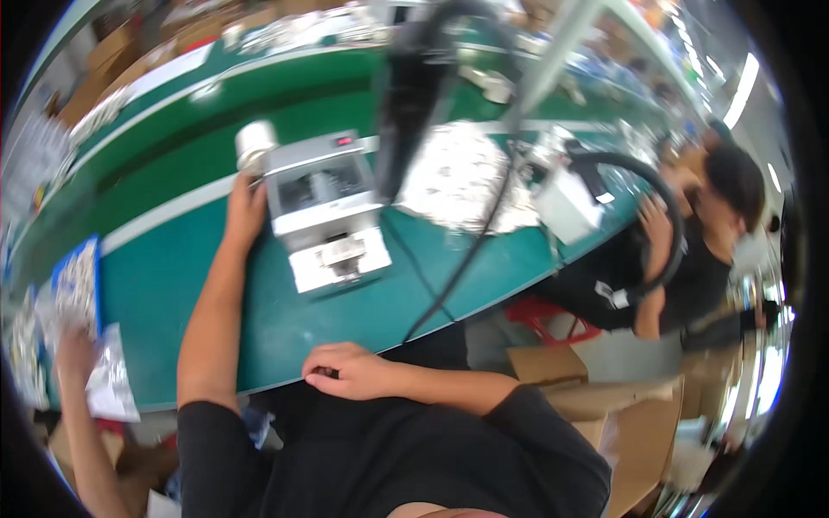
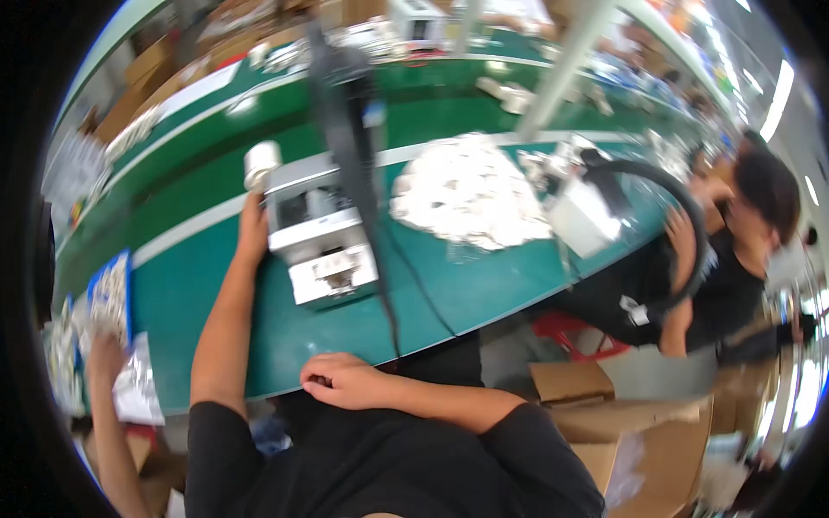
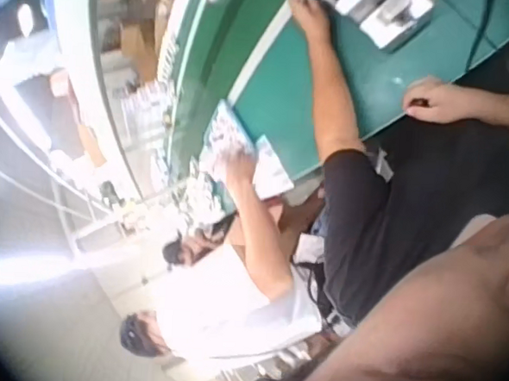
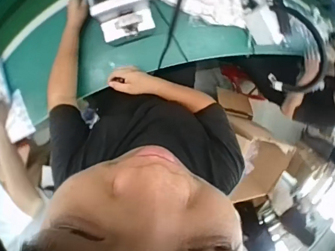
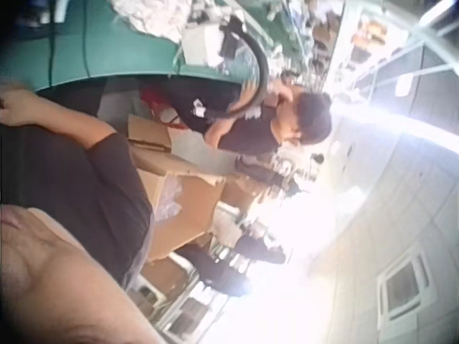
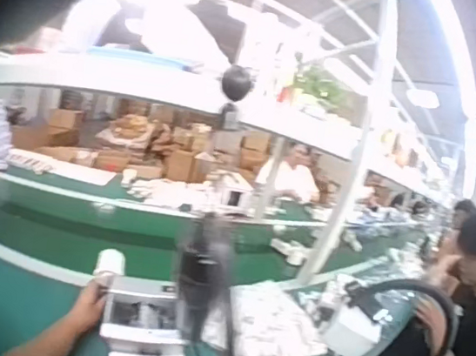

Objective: Assembling and securing components for white power adapter plugs using an electric screwdriver.

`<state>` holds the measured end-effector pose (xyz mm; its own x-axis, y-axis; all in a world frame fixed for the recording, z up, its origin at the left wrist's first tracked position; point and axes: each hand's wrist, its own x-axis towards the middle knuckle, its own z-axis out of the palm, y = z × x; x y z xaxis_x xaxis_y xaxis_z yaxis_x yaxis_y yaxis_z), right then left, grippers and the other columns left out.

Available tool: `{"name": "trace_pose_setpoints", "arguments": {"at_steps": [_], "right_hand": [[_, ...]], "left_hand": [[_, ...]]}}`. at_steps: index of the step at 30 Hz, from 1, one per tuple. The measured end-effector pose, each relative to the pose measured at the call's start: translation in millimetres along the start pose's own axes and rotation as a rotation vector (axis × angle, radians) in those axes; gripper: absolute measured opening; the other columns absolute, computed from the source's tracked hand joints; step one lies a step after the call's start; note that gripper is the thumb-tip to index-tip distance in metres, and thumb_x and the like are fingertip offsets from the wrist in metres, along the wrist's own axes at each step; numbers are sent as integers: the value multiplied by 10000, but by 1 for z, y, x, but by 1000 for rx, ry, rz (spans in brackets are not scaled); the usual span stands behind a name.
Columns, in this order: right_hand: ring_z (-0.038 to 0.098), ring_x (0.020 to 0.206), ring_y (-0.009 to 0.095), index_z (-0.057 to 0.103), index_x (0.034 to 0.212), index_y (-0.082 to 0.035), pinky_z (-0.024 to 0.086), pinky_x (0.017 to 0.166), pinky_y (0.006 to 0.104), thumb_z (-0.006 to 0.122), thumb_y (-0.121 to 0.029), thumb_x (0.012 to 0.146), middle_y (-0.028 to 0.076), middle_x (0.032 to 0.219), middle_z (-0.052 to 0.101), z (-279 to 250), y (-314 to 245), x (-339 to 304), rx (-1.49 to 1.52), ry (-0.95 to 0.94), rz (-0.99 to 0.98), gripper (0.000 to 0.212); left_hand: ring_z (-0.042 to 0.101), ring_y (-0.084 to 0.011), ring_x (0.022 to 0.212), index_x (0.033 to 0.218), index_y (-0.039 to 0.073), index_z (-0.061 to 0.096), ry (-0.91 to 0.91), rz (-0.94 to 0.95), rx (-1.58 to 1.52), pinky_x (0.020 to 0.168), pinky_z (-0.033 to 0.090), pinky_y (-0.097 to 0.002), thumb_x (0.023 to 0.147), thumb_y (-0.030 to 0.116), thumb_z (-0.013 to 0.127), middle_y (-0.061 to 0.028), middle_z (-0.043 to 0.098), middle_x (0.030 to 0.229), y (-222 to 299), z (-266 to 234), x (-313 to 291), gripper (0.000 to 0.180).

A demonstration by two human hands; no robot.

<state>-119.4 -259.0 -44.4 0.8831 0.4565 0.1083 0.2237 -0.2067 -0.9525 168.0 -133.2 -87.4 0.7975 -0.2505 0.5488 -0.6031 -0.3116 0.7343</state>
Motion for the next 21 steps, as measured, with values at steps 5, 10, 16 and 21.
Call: {"name": "trace_pose_setpoints", "arguments": {"at_steps": [5,10,16,21], "right_hand": [[583,707,220,590,884,-22,458,617,308,581,-100,840,89,814,598,-16,-9,-26,52,132,-92,90],[597,640,245,598,892,15,458,561,329,603,-1,794,112,736,614,-41,-29,-63,37,490,-490,99],[569,556,154,585,897,32,452,502,283,542,21,836,98,676,605,-107,-28,-68,-140,964,-502,75],[546,584,79,594,860,3,438,516,226,589,-69,859,32,701,600,-148,31,-63,156,1252,-181,72]], "left_hand": [[527,-357,1056,1182,-19,471,-52,-73,-134,900,417,-381,839,-17,463,-229,529,1142,-31,5,3,343],[507,-358,1091,1205,-20,458,-142,31,49,939,380,-377,841,-27,446,-222,526,1152,-18,5,6,364],[494,-290,1125,1243,-26,449,-104,2,103,962,361,-355,886,38,474,-196,511,1204,-37,-22,-6,363],[483,-259,1138,1276,-19,412,-115,-49,-86,970,361,-350,883,21,476,-165,501,1223,-42,-10,-7,400]]}}
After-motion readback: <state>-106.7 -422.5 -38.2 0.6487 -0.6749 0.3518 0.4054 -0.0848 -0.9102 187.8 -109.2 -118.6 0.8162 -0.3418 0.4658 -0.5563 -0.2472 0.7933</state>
